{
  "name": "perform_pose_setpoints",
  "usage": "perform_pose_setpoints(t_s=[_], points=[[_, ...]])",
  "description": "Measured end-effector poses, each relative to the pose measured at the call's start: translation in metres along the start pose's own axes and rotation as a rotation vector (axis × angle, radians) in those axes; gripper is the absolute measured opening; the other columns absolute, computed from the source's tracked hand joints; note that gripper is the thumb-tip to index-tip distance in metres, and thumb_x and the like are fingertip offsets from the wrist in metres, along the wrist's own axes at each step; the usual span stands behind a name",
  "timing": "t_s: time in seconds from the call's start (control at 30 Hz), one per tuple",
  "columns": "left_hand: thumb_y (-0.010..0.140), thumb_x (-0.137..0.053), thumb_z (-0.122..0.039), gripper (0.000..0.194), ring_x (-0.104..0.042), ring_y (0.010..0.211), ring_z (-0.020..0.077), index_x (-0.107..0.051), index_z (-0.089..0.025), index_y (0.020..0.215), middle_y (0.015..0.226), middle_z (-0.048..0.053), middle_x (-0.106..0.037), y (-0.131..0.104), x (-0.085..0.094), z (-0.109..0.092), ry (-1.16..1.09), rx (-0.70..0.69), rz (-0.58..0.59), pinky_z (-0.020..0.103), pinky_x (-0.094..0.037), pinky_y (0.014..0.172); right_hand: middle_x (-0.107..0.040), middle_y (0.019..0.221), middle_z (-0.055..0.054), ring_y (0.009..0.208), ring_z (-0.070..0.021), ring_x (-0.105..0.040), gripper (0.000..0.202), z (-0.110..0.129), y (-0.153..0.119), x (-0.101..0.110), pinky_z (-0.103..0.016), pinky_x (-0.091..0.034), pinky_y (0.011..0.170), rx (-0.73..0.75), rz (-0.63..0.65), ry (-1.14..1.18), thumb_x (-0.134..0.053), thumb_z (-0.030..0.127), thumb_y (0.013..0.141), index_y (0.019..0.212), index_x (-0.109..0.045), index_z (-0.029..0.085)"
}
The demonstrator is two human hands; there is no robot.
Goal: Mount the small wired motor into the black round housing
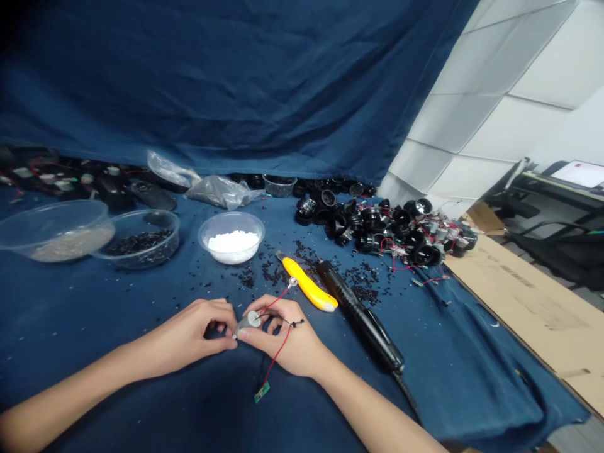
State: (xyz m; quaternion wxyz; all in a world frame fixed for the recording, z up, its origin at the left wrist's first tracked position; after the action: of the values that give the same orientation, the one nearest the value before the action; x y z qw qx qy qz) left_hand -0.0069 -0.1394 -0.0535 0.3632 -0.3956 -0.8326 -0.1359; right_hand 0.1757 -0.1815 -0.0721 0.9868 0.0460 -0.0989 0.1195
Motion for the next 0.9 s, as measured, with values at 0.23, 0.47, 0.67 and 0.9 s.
perform_pose_setpoints(t_s=[0.23,0.47,0.67,0.9], points=[[0.078,-0.066,-0.02,0.009,-0.053,0.072,0.0138,-0.068,-0.017,0.07,0.072,-0.001,-0.061,0.0032,0.0,-0.0001,-0.049,0.011,-0.002,0.023,-0.037,0.066,-0.063,0.079,0.0,0.062,-0.0094,-0.051,0.027,-0.0002,0.0003,-0.0022,-0.02,-0.042,0.054,-0.013,0.013,-0.087,-0.075,0.032,0.073,0.095,-0.068,0.018],[0.078,-0.065,-0.02,0.008,-0.054,0.071,0.0139,-0.069,-0.017,0.072,0.071,-0.001,-0.059,0.0028,-0.0004,0.0005,-0.026,0.028,-0.011,0.023,-0.037,0.067,-0.062,0.079,0.0,0.06,-0.0083,-0.05,0.026,0.0007,0.0005,-0.0019,-0.019,-0.041,0.054,0.005,0.009,-0.111,-0.076,0.03,0.073,0.094,-0.068,0.018],[0.076,-0.064,-0.019,0.006,-0.055,0.071,0.0144,-0.07,-0.017,0.074,0.072,0.0,-0.062,0.0025,-0.0009,0.0019,-0.032,0.047,-0.023,0.023,-0.038,0.067,-0.063,0.079,0.0,0.06,-0.009,-0.051,0.025,-0.0006,0.0003,-0.0021,-0.02,-0.04,0.053,-0.015,0.011,-0.147,-0.076,0.032,0.072,0.092,-0.068,0.019],[0.074,-0.068,-0.019,0.008,-0.052,0.07,0.0126,-0.066,-0.018,0.082,0.076,-0.002,-0.059,0.0012,0.0009,0.0007,-0.043,0.05,-0.054,0.022,-0.037,0.065,-0.062,0.078,0.001,0.062,-0.0095,-0.051,0.023,0.0008,0.0009,-0.003,-0.02,-0.041,0.054,-0.002,0.022,-0.16,-0.076,0.031,0.073,0.091,-0.067,0.018]])
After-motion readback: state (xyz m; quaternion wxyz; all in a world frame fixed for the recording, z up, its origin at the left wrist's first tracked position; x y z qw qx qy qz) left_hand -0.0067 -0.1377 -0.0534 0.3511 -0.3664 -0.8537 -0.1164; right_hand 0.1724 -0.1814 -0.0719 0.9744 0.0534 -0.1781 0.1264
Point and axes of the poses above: each hand's wrist, its own y-axis towards the middle knuckle, its own x-axis out of the back of the hand, z = x × y, the point moved 2 cm from there along y, towards the middle knuckle
